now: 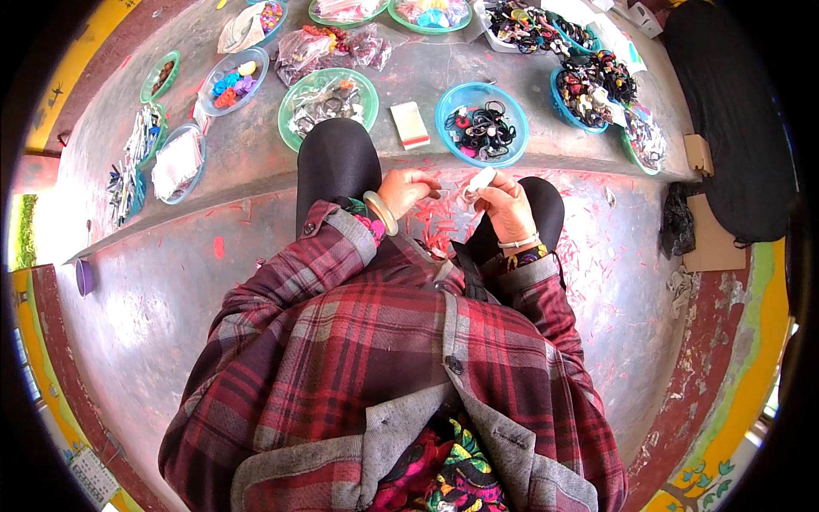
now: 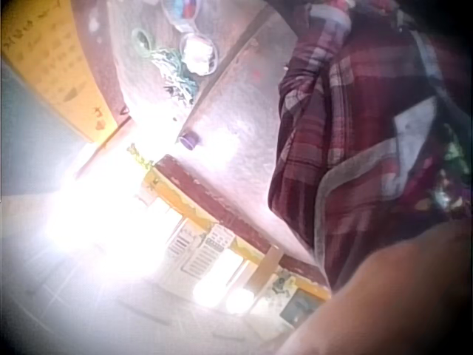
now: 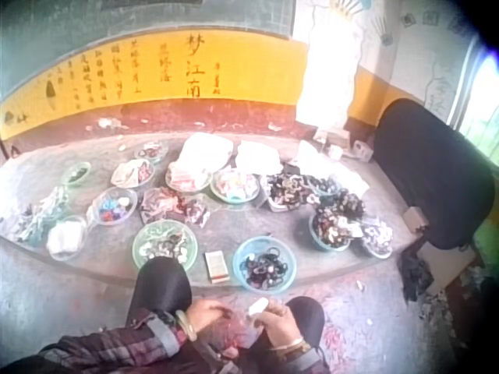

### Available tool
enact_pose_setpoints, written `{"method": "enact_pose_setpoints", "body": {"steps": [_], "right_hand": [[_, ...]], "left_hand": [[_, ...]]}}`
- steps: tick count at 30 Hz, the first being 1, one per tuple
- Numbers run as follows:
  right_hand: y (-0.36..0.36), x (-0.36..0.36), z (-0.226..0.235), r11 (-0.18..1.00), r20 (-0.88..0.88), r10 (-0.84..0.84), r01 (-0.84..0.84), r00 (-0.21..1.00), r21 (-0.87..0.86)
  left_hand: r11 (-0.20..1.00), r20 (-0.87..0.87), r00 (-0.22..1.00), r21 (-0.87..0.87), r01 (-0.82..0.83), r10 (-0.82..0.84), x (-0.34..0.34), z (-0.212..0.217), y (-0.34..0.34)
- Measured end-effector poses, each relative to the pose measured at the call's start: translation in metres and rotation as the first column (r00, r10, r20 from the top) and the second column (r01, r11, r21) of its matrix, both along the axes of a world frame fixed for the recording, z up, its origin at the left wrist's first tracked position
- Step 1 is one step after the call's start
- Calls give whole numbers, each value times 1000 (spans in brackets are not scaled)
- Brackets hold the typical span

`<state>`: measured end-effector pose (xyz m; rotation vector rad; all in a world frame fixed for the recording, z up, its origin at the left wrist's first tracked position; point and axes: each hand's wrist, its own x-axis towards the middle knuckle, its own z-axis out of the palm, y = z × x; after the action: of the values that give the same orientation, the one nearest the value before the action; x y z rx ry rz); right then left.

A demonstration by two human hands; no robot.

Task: The person sits on the floor and repeatedly picks up small hair accessories, places them into clear plastic bags, and seals the bags. The person handles the items one at a time, organizing them into individual packages.

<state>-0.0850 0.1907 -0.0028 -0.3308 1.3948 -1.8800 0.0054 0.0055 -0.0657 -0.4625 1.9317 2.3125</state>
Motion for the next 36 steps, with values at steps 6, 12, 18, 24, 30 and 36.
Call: {"method": "enact_pose_setpoints", "body": {"steps": [6, 12, 18, 24, 30, 36], "right_hand": [[-5, 13, 12, 993, 115, 84, -93, 990, 79], [-20, 26, -23, 903, -443, 35, 162, 896, 399], [-20, 32, -15, 637, -690, 525, 307, 498, 707], [-19, 31, -29, 690, -758, 444, 357, 478, 629], [-20, 34, -26, 751, -812, 389, 361, 435, 553], [-20, 31, -23, 712, -819, 401, 422, 411, 560]], "left_hand": [[1000, -17, 1000, -18, -6, 6, -1, -8, -2], [947, -131, 990, -322, 6, -51, 4, 4, 8], [714, -124, 983, -700, 9, -135, 3, 13, 13], [736, -197, 964, -677, -2, -179, 3, 16, 20], [735, -119, 985, -678, 11, -124, 2, -6, 15], [674, -225, 966, -734, -81, -130, 3, -3, 15]]}}
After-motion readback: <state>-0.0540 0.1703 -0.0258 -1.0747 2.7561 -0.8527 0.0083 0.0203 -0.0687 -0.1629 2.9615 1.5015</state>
